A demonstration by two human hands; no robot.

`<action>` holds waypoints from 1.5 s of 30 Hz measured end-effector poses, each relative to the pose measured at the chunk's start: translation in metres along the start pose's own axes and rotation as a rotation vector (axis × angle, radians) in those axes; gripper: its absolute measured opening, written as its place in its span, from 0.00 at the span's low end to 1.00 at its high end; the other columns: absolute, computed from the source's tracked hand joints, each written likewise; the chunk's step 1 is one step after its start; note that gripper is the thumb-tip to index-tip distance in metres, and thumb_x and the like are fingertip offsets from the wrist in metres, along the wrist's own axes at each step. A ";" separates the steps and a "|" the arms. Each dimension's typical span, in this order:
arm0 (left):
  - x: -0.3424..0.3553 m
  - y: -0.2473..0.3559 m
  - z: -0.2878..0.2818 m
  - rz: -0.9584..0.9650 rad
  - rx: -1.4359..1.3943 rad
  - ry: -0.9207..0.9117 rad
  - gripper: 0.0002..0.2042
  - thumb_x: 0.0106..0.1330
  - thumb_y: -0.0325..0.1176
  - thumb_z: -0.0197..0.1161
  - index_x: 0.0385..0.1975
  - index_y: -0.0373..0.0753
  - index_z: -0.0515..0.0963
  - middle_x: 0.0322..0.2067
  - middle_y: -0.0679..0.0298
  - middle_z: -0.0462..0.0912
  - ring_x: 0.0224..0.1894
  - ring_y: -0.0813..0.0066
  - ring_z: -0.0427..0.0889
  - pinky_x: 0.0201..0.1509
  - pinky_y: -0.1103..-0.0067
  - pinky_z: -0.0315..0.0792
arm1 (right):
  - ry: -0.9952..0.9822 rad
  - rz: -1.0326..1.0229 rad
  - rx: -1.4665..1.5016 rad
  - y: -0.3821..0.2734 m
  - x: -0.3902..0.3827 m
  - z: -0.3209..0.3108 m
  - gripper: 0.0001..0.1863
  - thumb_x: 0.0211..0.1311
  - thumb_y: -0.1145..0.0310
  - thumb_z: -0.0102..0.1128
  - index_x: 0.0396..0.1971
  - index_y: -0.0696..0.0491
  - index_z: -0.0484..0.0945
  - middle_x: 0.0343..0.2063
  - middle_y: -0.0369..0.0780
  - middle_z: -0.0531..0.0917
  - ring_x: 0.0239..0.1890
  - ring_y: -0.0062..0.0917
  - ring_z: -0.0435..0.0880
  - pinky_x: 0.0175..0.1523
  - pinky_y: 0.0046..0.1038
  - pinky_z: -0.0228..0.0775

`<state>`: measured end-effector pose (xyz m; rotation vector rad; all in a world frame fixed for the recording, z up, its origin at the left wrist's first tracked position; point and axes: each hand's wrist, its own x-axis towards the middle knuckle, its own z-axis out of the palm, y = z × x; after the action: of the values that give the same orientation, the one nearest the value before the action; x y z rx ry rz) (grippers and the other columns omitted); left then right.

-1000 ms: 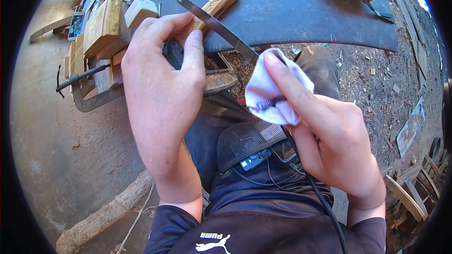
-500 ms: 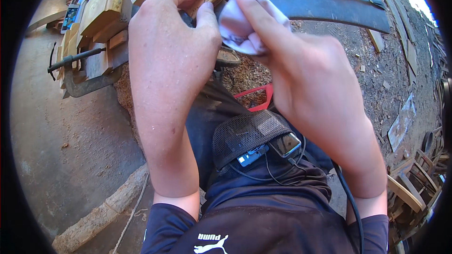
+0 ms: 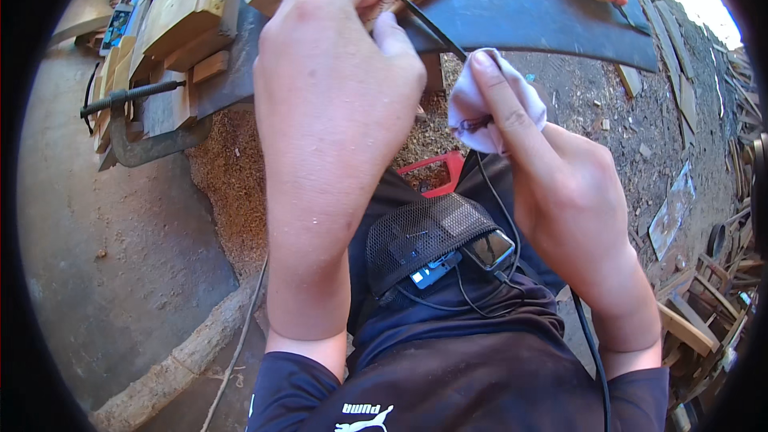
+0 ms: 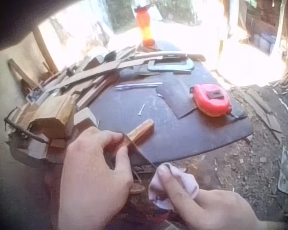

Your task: The recorder uses a hand saw to cut a small piece of wood on a workbench.

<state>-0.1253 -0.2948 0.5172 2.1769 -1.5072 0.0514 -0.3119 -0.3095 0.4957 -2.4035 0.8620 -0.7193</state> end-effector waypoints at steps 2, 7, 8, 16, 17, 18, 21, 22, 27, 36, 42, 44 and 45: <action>0.002 0.001 0.001 0.028 -0.036 0.019 0.14 0.64 0.31 0.65 0.45 0.30 0.85 0.39 0.52 0.89 0.44 0.64 0.88 0.54 0.73 0.76 | -0.101 0.027 -0.154 -0.004 0.015 -0.009 0.36 0.55 0.87 0.51 0.69 0.54 0.69 0.34 0.51 0.87 0.32 0.44 0.87 0.39 0.41 0.80; 0.000 -0.006 -0.002 -0.050 -0.142 0.007 0.12 0.63 0.29 0.65 0.42 0.29 0.85 0.36 0.49 0.88 0.43 0.59 0.88 0.53 0.72 0.77 | -0.127 -0.095 -0.314 -0.012 0.024 0.000 0.36 0.54 0.83 0.55 0.68 0.57 0.69 0.35 0.49 0.86 0.28 0.40 0.87 0.34 0.37 0.80; 0.003 -0.006 0.001 -0.037 -0.110 0.022 0.12 0.63 0.29 0.65 0.42 0.29 0.85 0.37 0.49 0.88 0.43 0.59 0.88 0.52 0.72 0.77 | -0.113 -0.005 -0.188 -0.007 0.005 -0.006 0.39 0.53 0.86 0.53 0.70 0.54 0.67 0.27 0.49 0.84 0.29 0.44 0.85 0.36 0.41 0.79; 0.000 -0.015 0.009 -0.020 -0.263 0.078 0.11 0.60 0.30 0.61 0.36 0.30 0.85 0.37 0.44 0.84 0.43 0.48 0.85 0.53 0.63 0.77 | -0.151 -0.008 -0.211 -0.009 0.016 -0.001 0.38 0.55 0.86 0.52 0.71 0.56 0.65 0.42 0.51 0.87 0.29 0.43 0.85 0.35 0.40 0.78; 0.000 -0.014 0.014 0.013 -0.281 0.104 0.12 0.59 0.31 0.60 0.34 0.30 0.85 0.35 0.45 0.83 0.41 0.47 0.84 0.51 0.63 0.77 | -0.155 0.037 -0.217 -0.004 -0.008 -0.008 0.38 0.57 0.84 0.54 0.71 0.55 0.64 0.39 0.50 0.88 0.30 0.42 0.86 0.34 0.40 0.78; -0.001 -0.014 0.018 0.038 -0.292 0.131 0.12 0.59 0.32 0.59 0.33 0.30 0.84 0.33 0.45 0.83 0.40 0.47 0.83 0.50 0.62 0.76 | -0.155 0.021 -0.224 -0.005 -0.008 -0.011 0.38 0.57 0.84 0.54 0.71 0.55 0.64 0.39 0.50 0.88 0.30 0.42 0.86 0.34 0.40 0.78; -0.001 -0.020 0.029 0.087 -0.446 0.194 0.11 0.59 0.32 0.58 0.31 0.30 0.83 0.31 0.46 0.81 0.38 0.47 0.81 0.47 0.62 0.75 | -0.235 0.072 -0.265 -0.018 0.014 -0.021 0.37 0.59 0.85 0.54 0.71 0.53 0.65 0.38 0.49 0.87 0.31 0.42 0.87 0.35 0.40 0.78; -0.002 -0.024 0.030 0.065 -0.532 0.202 0.12 0.59 0.32 0.58 0.30 0.30 0.83 0.30 0.46 0.81 0.37 0.47 0.81 0.47 0.62 0.74 | -0.242 0.079 -0.274 -0.014 0.017 -0.020 0.37 0.59 0.85 0.54 0.71 0.53 0.65 0.38 0.49 0.87 0.31 0.42 0.87 0.35 0.40 0.78; -0.007 -0.029 0.034 0.078 -0.538 0.248 0.12 0.60 0.34 0.55 0.30 0.31 0.82 0.30 0.49 0.79 0.36 0.47 0.78 0.45 0.61 0.72 | -0.139 -0.008 -0.207 -0.006 -0.012 -0.016 0.37 0.57 0.83 0.54 0.71 0.53 0.65 0.34 0.48 0.86 0.28 0.42 0.86 0.33 0.40 0.78; -0.003 -0.025 0.042 0.107 -0.537 0.299 0.13 0.59 0.35 0.55 0.28 0.32 0.82 0.31 0.51 0.79 0.36 0.49 0.78 0.45 0.61 0.72 | -0.023 -0.125 -0.089 0.010 -0.018 -0.007 0.38 0.54 0.85 0.53 0.69 0.57 0.65 0.31 0.50 0.84 0.27 0.46 0.84 0.34 0.44 0.77; -0.004 -0.034 0.041 0.063 -0.560 0.302 0.12 0.58 0.35 0.55 0.27 0.33 0.81 0.30 0.51 0.78 0.36 0.50 0.77 0.44 0.62 0.72 | -0.266 -0.069 -0.376 -0.004 0.045 0.005 0.37 0.56 0.85 0.53 0.71 0.59 0.64 0.43 0.49 0.86 0.36 0.42 0.89 0.38 0.38 0.81; -0.003 -0.033 0.044 0.106 -0.517 0.324 0.12 0.58 0.36 0.55 0.27 0.33 0.81 0.30 0.51 0.78 0.36 0.50 0.77 0.43 0.62 0.72 | -0.136 -0.055 -0.286 0.000 -0.005 -0.005 0.40 0.55 0.85 0.53 0.72 0.59 0.61 0.35 0.50 0.85 0.28 0.44 0.85 0.34 0.43 0.77; -0.006 -0.027 0.045 0.095 -0.500 0.298 0.12 0.58 0.37 0.56 0.27 0.33 0.81 0.30 0.52 0.78 0.35 0.50 0.77 0.43 0.61 0.72 | -0.106 -0.100 -0.120 0.000 -0.009 -0.008 0.41 0.54 0.85 0.53 0.72 0.58 0.60 0.35 0.50 0.85 0.29 0.45 0.85 0.34 0.44 0.77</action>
<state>-0.1146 -0.3009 0.4658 1.6229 -1.2863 0.0252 -0.3229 -0.3051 0.4985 -2.5816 0.7666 -0.5853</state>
